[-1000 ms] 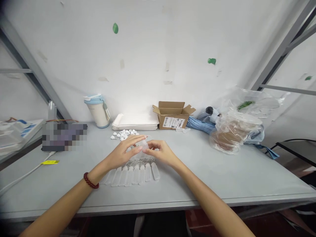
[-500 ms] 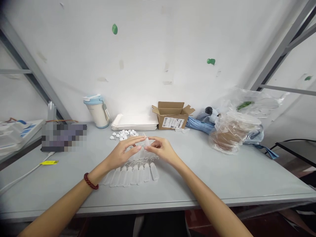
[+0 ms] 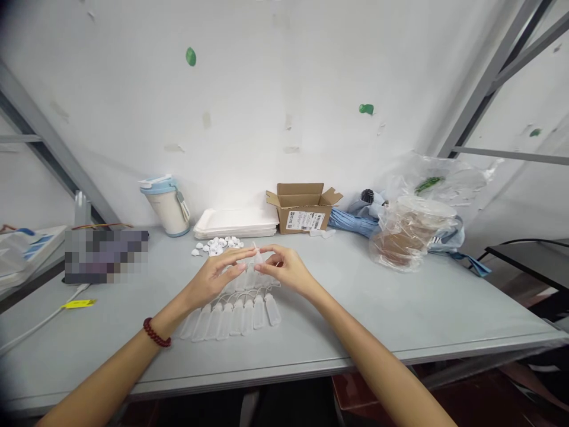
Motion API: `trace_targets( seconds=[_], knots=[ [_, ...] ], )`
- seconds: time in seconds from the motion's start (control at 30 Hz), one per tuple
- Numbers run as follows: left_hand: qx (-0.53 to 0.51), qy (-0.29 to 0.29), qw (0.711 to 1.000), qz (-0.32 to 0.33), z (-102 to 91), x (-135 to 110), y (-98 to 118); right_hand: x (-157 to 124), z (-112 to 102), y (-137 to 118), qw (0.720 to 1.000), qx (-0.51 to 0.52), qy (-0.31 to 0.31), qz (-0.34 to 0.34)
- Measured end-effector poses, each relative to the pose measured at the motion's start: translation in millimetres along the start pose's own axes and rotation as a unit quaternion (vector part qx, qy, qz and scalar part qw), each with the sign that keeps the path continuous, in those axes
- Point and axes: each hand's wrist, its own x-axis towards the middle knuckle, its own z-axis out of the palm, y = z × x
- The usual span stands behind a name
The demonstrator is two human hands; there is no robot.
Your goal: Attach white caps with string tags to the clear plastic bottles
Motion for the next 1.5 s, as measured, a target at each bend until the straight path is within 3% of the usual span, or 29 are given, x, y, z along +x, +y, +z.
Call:
trace_targets(
  seconds=[0.47, 0.73, 1.17, 1.5],
  knots=[
    [0.026, -0.011, 1.0, -0.009, -0.4, -0.3, -2.1, 0.7, 1.6, 3.7, 0.999, -0.021, 0.015, -0.046],
    [0.021, -0.003, 1.0, -0.002, -1.0, -1.5, -1.2, 1.7, 0.9, 4.5, 0.999, -0.024, 0.035, -0.032],
    [-0.008, 0.01, 1.0, -0.019, -0.8, -0.3, -1.5, 1.1, 3.3, 7.4, 1.0, 0.001, 0.014, -0.025],
    [-0.01, 0.048, 0.995, -0.087, 8.9, 2.8, -9.6, -0.2, 7.8, 9.6, 0.976, -0.179, 0.036, -0.118]
  ],
)
